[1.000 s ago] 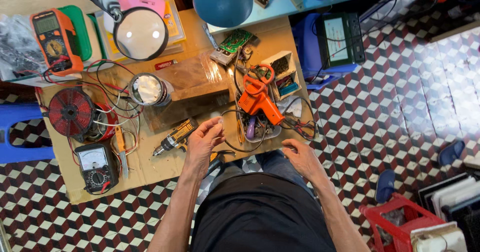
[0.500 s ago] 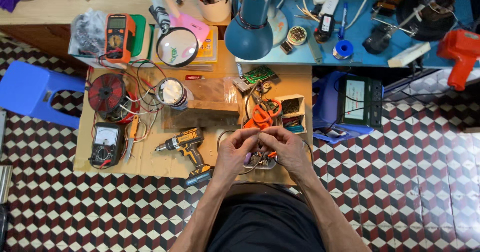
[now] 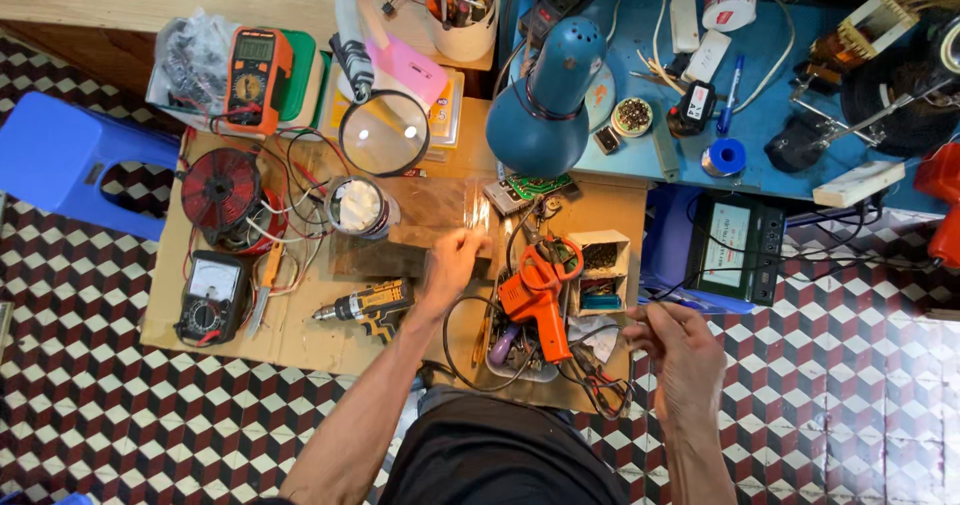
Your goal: The person uses a cordless drill to remove screws from a small electronic component, then handles a green circuit board and a heatsink assembly. They inspect the board and reassemble the heatsink onto the component.
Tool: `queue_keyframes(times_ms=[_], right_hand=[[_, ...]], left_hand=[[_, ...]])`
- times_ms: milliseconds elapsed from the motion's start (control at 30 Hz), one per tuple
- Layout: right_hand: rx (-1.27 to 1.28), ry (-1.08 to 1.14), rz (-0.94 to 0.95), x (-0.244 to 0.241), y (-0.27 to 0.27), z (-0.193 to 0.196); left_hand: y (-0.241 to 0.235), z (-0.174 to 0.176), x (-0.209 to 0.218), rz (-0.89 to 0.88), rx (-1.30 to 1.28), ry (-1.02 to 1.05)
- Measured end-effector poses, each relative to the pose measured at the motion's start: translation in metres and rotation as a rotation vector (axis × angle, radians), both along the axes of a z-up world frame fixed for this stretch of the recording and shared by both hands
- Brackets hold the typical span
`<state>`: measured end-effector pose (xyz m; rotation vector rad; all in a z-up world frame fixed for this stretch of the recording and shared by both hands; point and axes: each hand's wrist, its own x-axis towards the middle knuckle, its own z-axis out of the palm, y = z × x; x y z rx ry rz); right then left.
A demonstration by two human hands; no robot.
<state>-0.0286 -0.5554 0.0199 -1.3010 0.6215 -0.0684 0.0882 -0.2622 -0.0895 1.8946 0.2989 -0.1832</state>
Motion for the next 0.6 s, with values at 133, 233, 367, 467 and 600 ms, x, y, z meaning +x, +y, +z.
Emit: queue_keyframes(times_ms=[133,233,367,467,600], right_hand=[[0.0,0.069,-0.158,-0.018,-0.009,-0.006],[-0.019,0.175,-0.244,-0.038,-0.006,-0.022],[0.027,0.314,-0.327,-0.066,-0.01,-0.048],[0.033,0.326,-0.346,-0.081,-0.013,-0.062],[0.026,0.332,-0.327,-0.079,-0.011,-0.062]], left_hand=[[-0.009,-0.053,0.091,-0.183,0.234,-0.397],[-0.021,-0.064,0.134,-0.413,0.33,-0.166],[-0.036,-0.051,0.16,-0.586,0.343,0.005],[-0.041,-0.044,0.163,-0.612,0.283,-0.062],[-0.045,-0.043,0.165,-0.591,0.395,0.097]])
